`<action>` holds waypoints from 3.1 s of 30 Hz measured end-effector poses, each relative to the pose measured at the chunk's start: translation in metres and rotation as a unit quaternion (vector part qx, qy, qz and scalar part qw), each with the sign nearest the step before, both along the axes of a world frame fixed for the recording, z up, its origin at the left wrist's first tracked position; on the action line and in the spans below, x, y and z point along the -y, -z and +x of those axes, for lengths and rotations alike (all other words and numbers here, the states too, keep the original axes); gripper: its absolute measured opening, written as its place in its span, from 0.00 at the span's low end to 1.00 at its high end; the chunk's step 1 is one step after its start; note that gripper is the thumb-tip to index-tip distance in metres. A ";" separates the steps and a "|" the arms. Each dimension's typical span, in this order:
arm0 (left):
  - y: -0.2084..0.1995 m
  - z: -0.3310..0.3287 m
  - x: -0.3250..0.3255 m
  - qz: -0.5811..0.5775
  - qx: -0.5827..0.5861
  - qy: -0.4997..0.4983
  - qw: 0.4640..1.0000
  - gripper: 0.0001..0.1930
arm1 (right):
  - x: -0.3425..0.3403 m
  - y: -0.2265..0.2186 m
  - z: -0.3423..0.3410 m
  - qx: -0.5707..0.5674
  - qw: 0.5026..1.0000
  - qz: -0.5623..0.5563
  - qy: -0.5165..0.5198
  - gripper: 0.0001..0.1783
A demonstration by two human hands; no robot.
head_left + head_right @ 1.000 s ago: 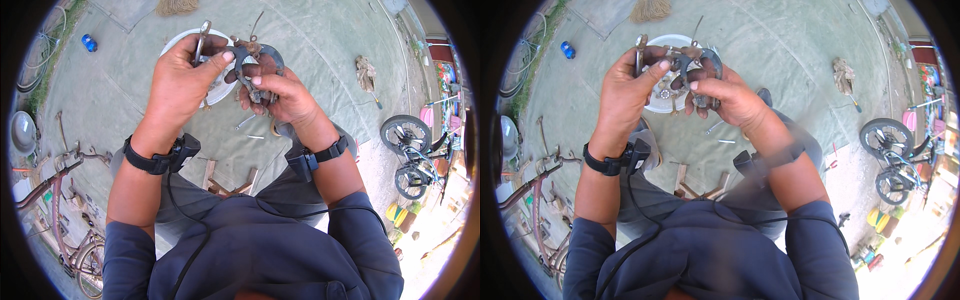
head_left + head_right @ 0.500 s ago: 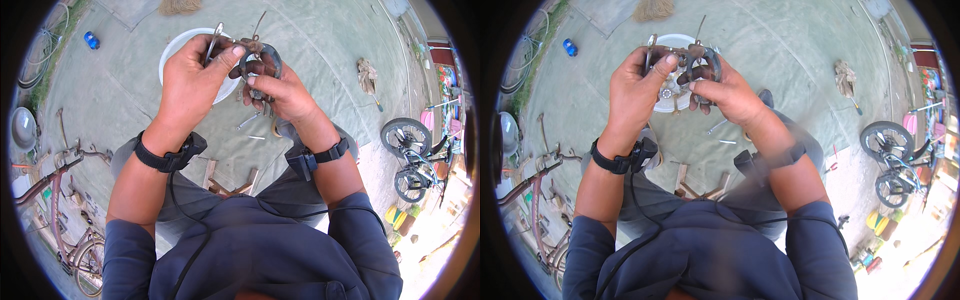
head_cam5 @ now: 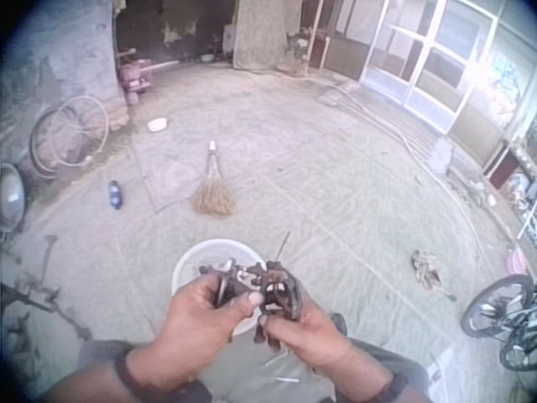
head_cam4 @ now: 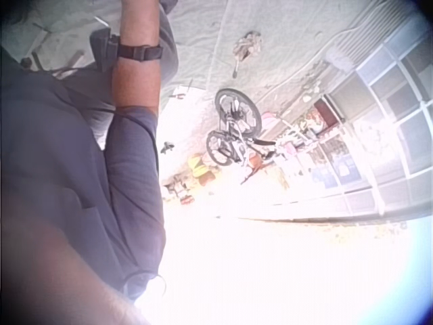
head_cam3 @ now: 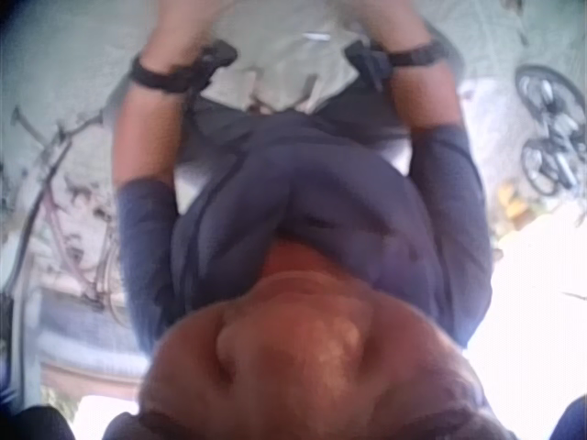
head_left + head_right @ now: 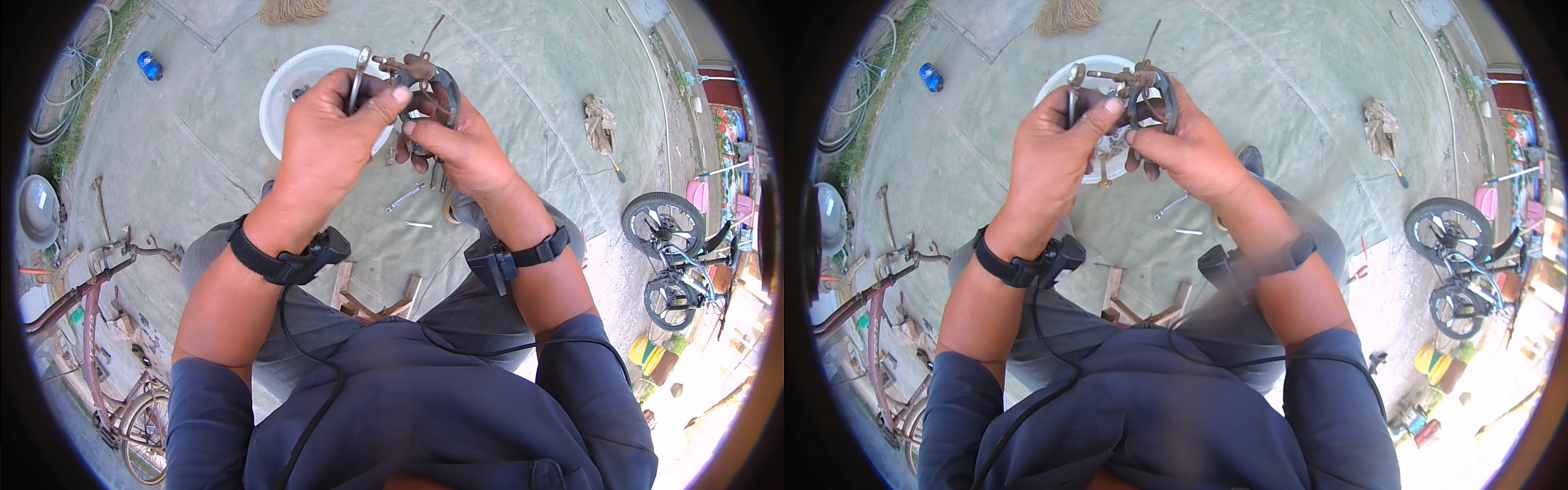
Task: The person uses a wrench to tighten and loosen bolts on a circular metal component with attached rods. The person repeatedly adjusts the wrench and repositions the part, occasionally picking up small hardware from a nearby white basin.
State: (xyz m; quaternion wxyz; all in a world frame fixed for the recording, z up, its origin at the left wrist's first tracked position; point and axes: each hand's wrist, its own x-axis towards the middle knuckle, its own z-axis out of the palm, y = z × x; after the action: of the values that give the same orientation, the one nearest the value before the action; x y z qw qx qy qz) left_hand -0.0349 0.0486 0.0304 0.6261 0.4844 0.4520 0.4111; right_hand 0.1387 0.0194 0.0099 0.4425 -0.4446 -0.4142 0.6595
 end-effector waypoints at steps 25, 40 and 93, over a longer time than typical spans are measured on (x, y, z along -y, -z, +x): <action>-0.002 0.008 0.002 -0.160 0.101 0.036 0.981 0.16 | -0.001 0.015 -0.006 0.098 0.990 0.104 0.010 0.48; -0.001 0.007 0.001 -0.163 0.136 0.036 0.977 0.17 | 0.000 0.005 -0.006 0.066 0.997 0.050 0.003 0.48; -0.008 -0.051 -0.037 0.427 -0.285 0.189 0.837 0.13 | 0.005 -0.019 0.026 0.114 0.991 -0.011 -0.072 0.32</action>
State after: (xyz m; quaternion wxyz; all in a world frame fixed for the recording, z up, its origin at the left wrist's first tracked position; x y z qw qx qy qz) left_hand -0.0858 0.0854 0.0385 0.2661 0.8756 0.2892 0.2810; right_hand 0.1648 0.0144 0.0289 0.3388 -0.4903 -0.4856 0.6395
